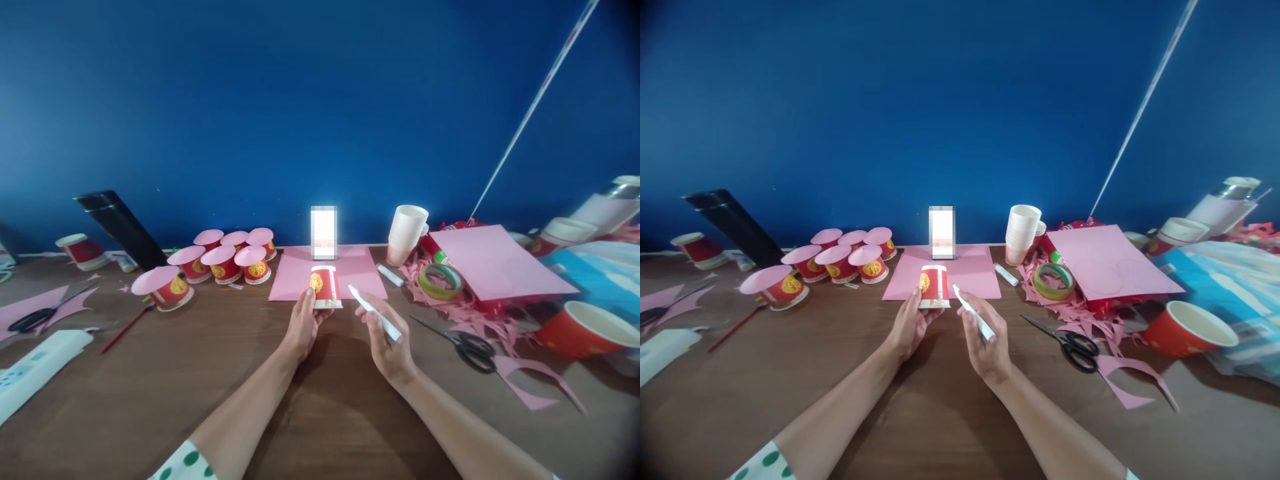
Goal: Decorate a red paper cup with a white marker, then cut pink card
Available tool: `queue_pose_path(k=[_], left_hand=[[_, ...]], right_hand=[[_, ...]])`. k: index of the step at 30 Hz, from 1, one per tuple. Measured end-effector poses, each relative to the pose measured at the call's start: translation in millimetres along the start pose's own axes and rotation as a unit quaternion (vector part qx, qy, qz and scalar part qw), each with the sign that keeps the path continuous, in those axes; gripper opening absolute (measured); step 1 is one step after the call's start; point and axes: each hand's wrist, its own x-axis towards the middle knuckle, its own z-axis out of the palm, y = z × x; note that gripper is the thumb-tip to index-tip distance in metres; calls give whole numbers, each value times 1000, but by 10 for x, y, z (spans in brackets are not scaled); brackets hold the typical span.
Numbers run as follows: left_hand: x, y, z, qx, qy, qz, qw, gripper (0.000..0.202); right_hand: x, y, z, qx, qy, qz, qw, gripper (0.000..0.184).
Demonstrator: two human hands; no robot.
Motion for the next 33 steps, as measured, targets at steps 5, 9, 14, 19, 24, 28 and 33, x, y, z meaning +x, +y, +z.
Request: queue_pose_path(k=[5, 9, 14, 19, 24, 28, 33], left_hand=[[-9, -5, -8, 25, -26, -2, 999, 39], [-11, -13, -9, 44, -33, 3, 998, 40], [0, -33, -24, 56, -42, 13, 997, 41], [4, -33, -47, 47, -53, 11, 997, 42], [7, -40, -59, 45, -42, 5, 998, 44], [7, -48, -67, 42, -49, 12, 998, 41], [0, -41, -62, 45, -43, 6, 998, 40]], right_hand=[[-16, -25, 14, 38, -23, 24, 999, 21], [-27, -30, 24, 40, -63, 12, 997, 25], [-1, -47, 18, 7, -81, -9, 997, 27], [15, -52, 21, 0, -79, -19, 997, 27], [5, -38, 32, 3, -82, -15, 997, 26], [2, -36, 38, 8, -89, -14, 996, 27], [0, -31, 44, 14, -100, -29, 994, 27]])
